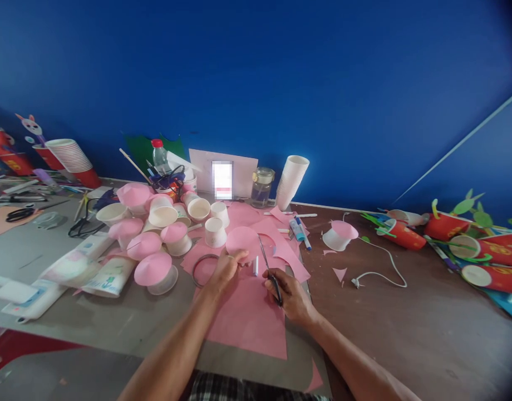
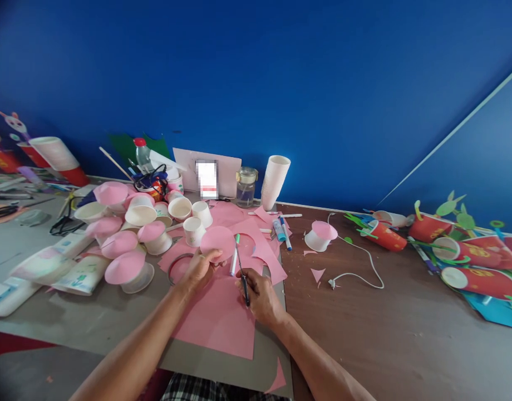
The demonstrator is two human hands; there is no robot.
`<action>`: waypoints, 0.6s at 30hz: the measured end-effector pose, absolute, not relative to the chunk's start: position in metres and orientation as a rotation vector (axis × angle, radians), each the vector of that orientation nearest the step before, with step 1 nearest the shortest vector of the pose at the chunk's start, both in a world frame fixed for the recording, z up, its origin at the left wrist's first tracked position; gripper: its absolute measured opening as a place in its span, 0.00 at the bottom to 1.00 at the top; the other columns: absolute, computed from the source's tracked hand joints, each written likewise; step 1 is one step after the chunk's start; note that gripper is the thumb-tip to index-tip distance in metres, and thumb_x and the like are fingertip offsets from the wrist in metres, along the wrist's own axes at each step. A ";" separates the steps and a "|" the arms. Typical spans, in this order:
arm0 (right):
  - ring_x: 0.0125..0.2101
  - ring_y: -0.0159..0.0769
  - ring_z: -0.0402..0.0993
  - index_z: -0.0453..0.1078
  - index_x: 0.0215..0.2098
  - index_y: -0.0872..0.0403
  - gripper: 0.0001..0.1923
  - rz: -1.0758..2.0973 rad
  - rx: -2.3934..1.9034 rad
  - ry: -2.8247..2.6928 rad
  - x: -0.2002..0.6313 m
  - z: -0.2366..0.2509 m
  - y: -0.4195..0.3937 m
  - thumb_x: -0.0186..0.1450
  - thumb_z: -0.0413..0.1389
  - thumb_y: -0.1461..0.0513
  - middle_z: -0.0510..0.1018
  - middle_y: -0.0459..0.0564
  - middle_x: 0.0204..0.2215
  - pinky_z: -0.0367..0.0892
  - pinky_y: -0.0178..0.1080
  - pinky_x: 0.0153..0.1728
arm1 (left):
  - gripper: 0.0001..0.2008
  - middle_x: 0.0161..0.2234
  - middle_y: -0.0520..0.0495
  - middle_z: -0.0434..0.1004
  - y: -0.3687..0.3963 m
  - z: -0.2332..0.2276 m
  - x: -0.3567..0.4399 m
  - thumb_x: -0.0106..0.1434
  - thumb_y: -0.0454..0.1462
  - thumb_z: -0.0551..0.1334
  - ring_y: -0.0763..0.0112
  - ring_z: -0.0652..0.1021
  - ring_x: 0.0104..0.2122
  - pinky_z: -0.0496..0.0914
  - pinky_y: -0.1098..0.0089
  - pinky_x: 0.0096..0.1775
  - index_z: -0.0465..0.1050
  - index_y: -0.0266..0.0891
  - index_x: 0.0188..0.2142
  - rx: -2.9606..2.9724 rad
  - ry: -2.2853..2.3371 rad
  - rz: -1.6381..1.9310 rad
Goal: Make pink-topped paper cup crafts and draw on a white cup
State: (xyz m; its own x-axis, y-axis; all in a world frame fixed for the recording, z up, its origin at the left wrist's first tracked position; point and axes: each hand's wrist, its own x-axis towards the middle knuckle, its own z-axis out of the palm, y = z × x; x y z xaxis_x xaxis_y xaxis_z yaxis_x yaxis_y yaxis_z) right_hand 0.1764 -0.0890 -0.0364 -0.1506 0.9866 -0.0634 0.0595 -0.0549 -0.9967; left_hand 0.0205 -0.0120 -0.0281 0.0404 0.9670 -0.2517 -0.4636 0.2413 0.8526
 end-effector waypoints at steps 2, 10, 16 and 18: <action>0.17 0.27 0.56 0.67 0.38 0.53 0.14 1.341 -1.221 -1.329 0.176 -0.037 -0.089 0.63 0.54 0.51 0.59 0.38 0.17 0.60 0.34 0.21 | 0.08 0.19 0.56 0.69 -0.012 -0.029 0.020 0.44 0.32 0.67 0.74 0.69 0.21 0.64 0.71 0.26 0.67 0.41 0.21 0.676 0.938 1.210; 0.17 0.29 0.60 0.67 0.37 0.52 0.20 1.246 -1.223 -1.188 0.177 -0.034 -0.085 0.60 0.56 0.45 0.62 0.39 0.16 0.60 0.34 0.18 | 0.09 0.21 0.55 0.71 -0.010 -0.029 0.018 0.45 0.33 0.68 0.73 0.70 0.22 0.64 0.71 0.26 0.68 0.40 0.24 0.659 0.910 1.185; 0.16 0.27 0.58 0.65 0.37 0.53 0.23 1.239 -1.178 -1.082 0.181 -0.026 -0.081 0.57 0.59 0.43 0.59 0.37 0.16 0.60 0.33 0.18 | 0.09 0.23 0.55 0.73 -0.013 -0.021 0.020 0.45 0.33 0.68 0.75 0.70 0.22 0.64 0.72 0.28 0.70 0.39 0.27 0.643 0.853 1.189; 0.17 0.27 0.58 0.65 0.37 0.53 0.23 1.239 -1.177 -1.071 0.181 -0.025 -0.081 0.57 0.59 0.44 0.60 0.37 0.16 0.60 0.33 0.18 | 0.09 0.23 0.55 0.74 -0.014 -0.018 0.021 0.46 0.33 0.68 0.75 0.70 0.22 0.64 0.72 0.27 0.71 0.39 0.27 0.642 0.835 1.188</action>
